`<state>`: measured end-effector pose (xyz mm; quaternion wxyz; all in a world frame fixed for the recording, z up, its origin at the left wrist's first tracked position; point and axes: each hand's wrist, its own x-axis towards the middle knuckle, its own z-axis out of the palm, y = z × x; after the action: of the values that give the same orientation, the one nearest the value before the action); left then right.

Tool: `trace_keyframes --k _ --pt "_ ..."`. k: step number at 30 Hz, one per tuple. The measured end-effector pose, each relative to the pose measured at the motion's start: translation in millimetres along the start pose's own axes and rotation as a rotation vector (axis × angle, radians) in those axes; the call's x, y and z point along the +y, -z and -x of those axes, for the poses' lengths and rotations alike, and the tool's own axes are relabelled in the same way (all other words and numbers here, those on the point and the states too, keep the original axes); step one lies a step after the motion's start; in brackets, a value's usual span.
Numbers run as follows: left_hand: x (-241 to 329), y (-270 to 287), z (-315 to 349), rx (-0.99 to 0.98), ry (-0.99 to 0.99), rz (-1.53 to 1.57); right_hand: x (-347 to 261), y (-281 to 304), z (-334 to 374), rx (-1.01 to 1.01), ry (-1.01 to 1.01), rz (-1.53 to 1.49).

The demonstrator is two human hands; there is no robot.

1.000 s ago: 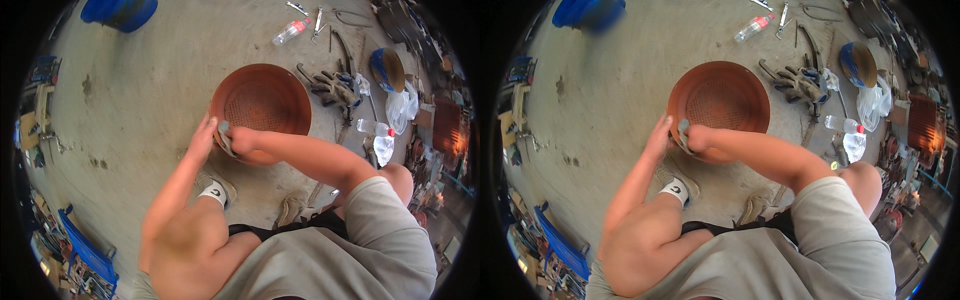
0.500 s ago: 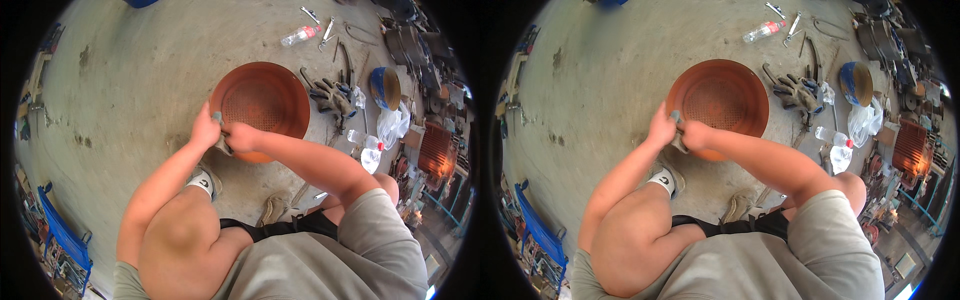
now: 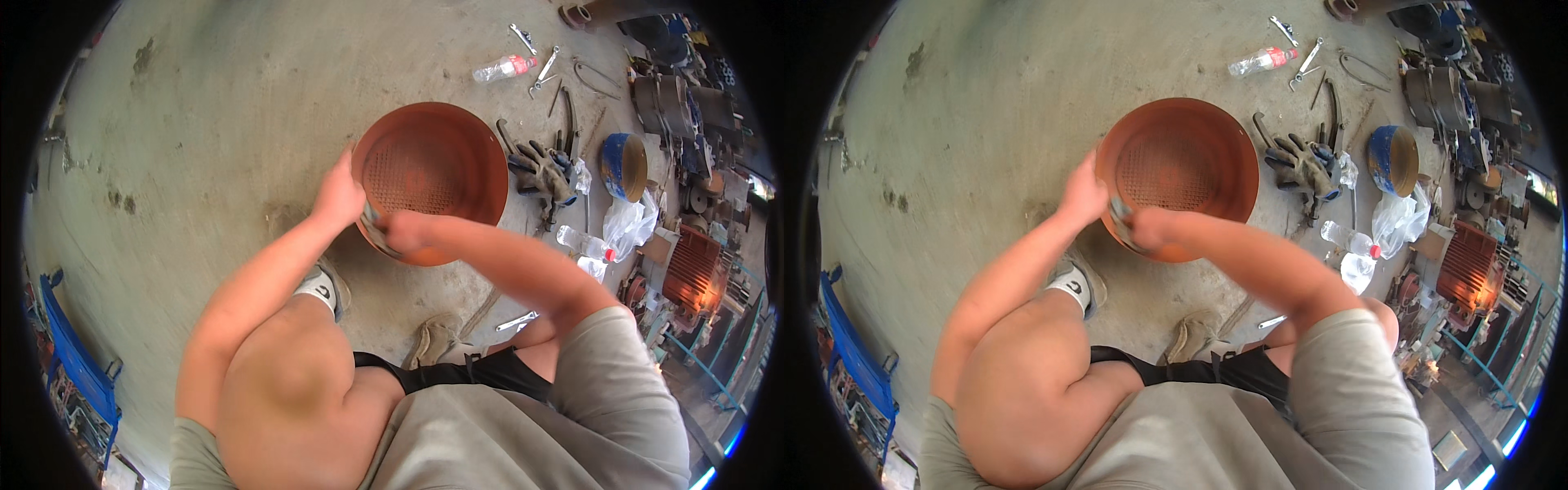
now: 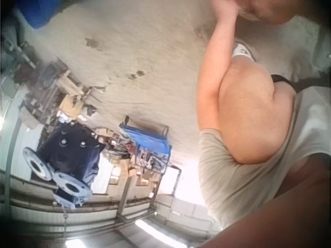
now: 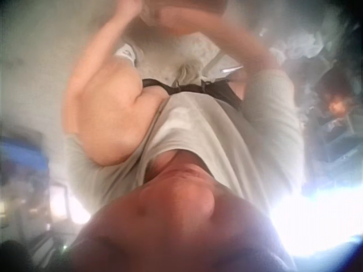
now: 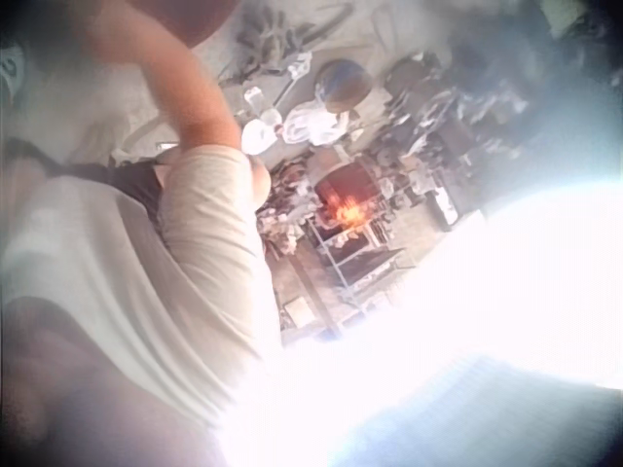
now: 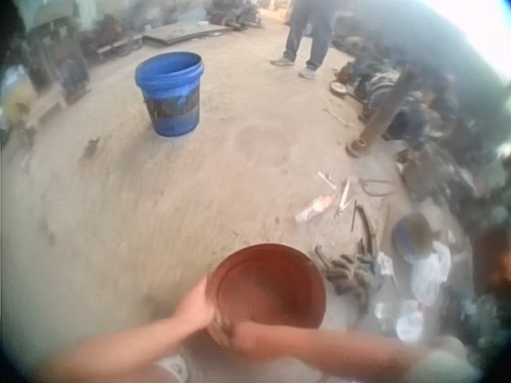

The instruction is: The person picks up and wipes several plastic baskets and a motor fan cover with a cloth in a cluttered workshop. They handle multiple baskets one at a time, wipe their surfaces, and place them aside, then wipe a blue motor fan cover.

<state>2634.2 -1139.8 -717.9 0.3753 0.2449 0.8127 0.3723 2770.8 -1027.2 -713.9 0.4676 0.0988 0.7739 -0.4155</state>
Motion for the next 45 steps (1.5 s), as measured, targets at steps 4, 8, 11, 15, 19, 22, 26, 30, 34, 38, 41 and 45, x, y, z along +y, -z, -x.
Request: trace_keyframes --k 4,8,11,15,19,22,26,30,34,38,41,45 --pt "-4.5 8.5 -22.5 0.019 -0.099 -0.173 19.8 55.6 72.2 -0.584 -0.18 0.679" --pt "17.7 28.4 -40.4 0.171 -0.142 -0.249 5.0 55.4 41.1 -0.604 -0.06 0.775" --pt "24.9 42.1 -19.3 0.194 -0.113 -0.282 -18.0 29.0 -0.8 -0.318 -0.089 0.253" --pt "5.2 42.0 22.5 -0.031 0.181 -0.324 -1.4 25.9 5.9 -0.195 -0.102 0.137" --pt "-7.7 27.9 15.0 -0.09 0.114 -0.199 35.5 33.5 30.8 -0.223 -0.404 1.083" --pt "-3.5 25.2 6.6 -0.031 0.099 -0.216 28.9 16.5 22.9 -0.264 -0.337 0.924" --pt "7.2 34.6 -7.2 0.061 -0.019 -0.485 -0.7 9.5 20.6 -0.339 -0.251 0.324" --pt "9.2 40.0 -21.8 0.044 -0.129 -0.711 12.8 52.1 63.9 -0.402 -0.307 1.073" --pt "5.9 31.8 -26.3 0.049 -0.151 -0.859 15.1 49.1 63.0 -0.235 -0.405 1.172" --pt "-0.5 25.7 -26.0 0.087 -0.211 -0.897 9.3 25.0 45.0 -0.536 -0.321 0.655" --pt "-6.8 23.2 -25.2 0.088 -0.317 -0.929 13.0 43.4 37.1 -0.504 -0.437 0.896" --pt "-12.1 23.2 -27.1 0.113 -0.401 -0.945 4.2 82.6 5.4 -0.16 -0.349 1.821"
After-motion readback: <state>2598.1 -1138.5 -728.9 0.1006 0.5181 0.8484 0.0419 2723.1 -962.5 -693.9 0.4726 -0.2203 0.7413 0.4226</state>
